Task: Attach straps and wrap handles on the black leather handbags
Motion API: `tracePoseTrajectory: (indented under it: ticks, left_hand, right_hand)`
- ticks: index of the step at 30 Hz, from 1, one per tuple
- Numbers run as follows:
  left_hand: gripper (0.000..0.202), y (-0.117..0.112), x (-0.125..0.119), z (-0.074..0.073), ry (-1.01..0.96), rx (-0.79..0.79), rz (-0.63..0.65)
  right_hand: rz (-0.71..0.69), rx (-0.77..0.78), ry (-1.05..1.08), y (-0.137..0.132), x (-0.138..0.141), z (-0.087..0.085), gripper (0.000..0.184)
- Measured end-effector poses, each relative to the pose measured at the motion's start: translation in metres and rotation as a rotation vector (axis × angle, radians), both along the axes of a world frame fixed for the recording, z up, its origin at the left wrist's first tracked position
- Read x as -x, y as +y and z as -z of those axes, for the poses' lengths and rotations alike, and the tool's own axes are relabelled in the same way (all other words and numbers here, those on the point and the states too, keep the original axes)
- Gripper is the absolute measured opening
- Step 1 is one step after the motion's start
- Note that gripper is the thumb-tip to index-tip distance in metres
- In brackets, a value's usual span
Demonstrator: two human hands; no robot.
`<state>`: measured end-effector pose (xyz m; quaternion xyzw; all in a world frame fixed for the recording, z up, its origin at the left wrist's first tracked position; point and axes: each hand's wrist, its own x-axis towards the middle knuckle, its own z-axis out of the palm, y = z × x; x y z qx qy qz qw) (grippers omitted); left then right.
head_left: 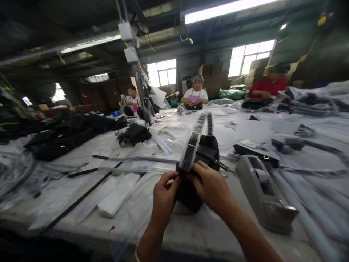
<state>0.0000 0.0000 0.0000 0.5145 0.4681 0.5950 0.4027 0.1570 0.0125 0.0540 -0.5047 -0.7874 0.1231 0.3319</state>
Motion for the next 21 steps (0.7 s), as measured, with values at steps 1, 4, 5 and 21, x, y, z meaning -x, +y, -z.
tracePoseTrajectory:
  ticks: [1, 4, 5, 21]
  left_hand:
    - [0.017, -0.001, -0.003, -0.001, 0.004, -0.005, -0.011]
    - [0.015, -0.002, -0.01, -0.004, 0.044, -0.029, -0.04]
    - [0.015, -0.002, -0.011, -0.005, 0.069, -0.043, -0.052]
    - [0.019, -0.005, -0.01, -0.002, 0.132, -0.036, -0.057]
  right_hand:
    - [-0.029, -0.001, -0.007, 0.002, -0.002, -0.002, 0.016]
    - [-0.088, 0.006, 0.018, 0.007, -0.008, -0.004, 0.014]
    - [-0.097, 0.01, 0.041, 0.009, -0.01, -0.003, 0.014]
    - [-0.202, 0.161, 0.271, 0.009, -0.024, 0.006, 0.019]
